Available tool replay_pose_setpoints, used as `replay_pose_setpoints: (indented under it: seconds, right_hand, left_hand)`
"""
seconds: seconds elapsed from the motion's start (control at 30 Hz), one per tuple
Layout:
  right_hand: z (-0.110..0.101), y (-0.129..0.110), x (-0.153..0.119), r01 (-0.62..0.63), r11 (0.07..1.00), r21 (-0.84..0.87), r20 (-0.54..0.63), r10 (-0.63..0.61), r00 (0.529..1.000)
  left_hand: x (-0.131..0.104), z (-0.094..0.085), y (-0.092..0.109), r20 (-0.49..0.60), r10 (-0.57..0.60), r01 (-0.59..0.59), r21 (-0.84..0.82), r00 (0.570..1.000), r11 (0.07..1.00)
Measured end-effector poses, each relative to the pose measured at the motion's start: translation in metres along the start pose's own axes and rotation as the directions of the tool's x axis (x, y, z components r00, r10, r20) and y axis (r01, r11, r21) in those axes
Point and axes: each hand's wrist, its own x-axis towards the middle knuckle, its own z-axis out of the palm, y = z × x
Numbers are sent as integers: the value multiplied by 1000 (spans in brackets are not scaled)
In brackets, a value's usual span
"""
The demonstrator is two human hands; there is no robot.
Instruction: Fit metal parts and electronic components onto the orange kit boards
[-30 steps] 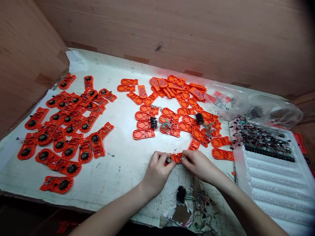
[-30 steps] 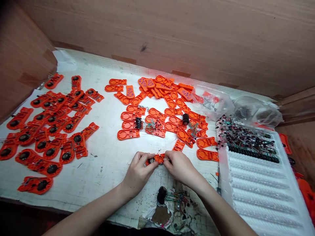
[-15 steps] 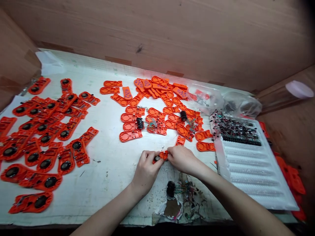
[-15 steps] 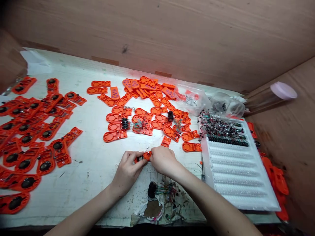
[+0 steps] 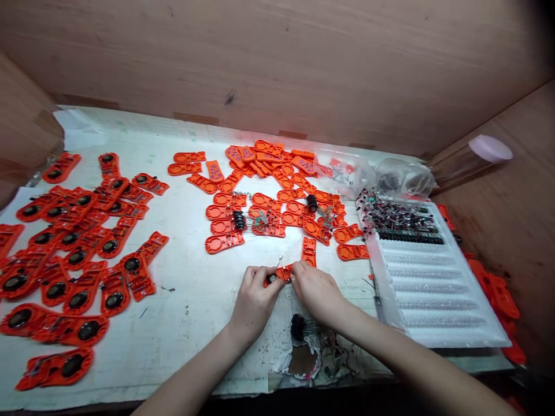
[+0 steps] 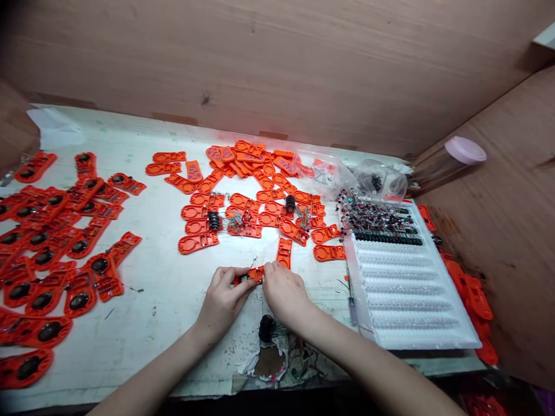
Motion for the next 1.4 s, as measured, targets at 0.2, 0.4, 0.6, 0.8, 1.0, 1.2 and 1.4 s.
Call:
replay_pose_setpoints:
  seconds: [0.2, 0.4, 0.6, 0.8, 1.0, 1.2, 1.4]
  right_hand:
    - [13, 31, 0, 192, 911, 365, -127, -156, 980]
    - [-11, 33, 12, 159, 921, 356, 69, -196, 978]
    - [-22, 28, 23, 126, 966, 224, 176, -167, 970]
    - [-18, 28, 23, 120, 963, 241, 182, -167, 969]
    - [-14, 29, 22, 85, 955, 285, 156, -134, 979]
    - [-8, 34, 26, 105, 939, 329, 151, -162, 975]
    - [-4, 32, 24, 59, 953, 298, 116, -97, 988]
  left_hand:
    - [-1, -1, 2, 11, -20, 20, 6, 1000, 1000]
    - [-2, -1, 1, 26, -39, 39, -26, 999, 999]
    - [-3, 0, 3, 25, -50, 51, -40, 998, 998]
    - [-4, 1, 3, 40, -63, 64, -34, 997, 997]
    - [-5, 3, 2, 30, -60, 61, -26, 998, 998]
    - [-6, 3, 2, 34, -61, 63, -40, 998, 997]
    - [-6, 4, 2, 28, -66, 67, -41, 997, 997]
